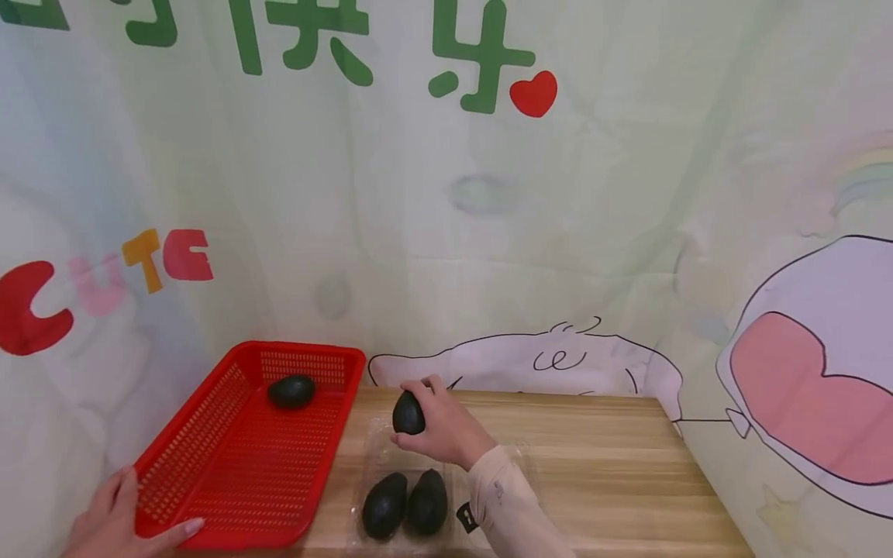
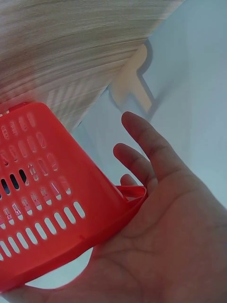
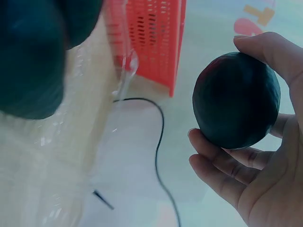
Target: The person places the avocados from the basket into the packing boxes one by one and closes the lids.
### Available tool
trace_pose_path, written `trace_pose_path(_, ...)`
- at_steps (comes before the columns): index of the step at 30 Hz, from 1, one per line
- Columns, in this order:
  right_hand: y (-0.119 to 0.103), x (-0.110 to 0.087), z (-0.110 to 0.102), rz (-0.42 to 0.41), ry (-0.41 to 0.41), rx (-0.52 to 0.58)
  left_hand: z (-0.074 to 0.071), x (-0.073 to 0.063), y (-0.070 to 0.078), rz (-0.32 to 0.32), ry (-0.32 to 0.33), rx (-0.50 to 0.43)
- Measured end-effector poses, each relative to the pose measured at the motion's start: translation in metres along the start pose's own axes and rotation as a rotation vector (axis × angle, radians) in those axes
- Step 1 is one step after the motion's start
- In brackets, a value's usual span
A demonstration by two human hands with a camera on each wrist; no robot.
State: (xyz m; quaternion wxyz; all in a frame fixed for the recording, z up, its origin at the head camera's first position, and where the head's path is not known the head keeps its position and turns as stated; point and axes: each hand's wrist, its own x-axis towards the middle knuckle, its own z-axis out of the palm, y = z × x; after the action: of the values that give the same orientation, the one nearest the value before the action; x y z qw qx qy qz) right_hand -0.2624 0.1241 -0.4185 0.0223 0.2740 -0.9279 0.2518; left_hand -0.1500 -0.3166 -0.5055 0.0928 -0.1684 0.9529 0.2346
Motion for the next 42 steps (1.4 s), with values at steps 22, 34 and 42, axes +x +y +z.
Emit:
trace_pose_path(22, 0.035, -0.016, 0.043, 0.106, -0.025, -0.012, 0.002, 0.002, -0.005, -0.023, -0.028, 0.0)
trace_pose_path(34, 0.041, -0.015, 0.056, 0.068, 0.039, -0.176, 0.001, 0.002, -0.004, -0.02, -0.046, 0.004)
trace_pose_path(42, 0.042, -0.013, 0.058, 0.104, 0.023, -0.183, 0.002, 0.002, -0.003, -0.025, -0.036, 0.011)
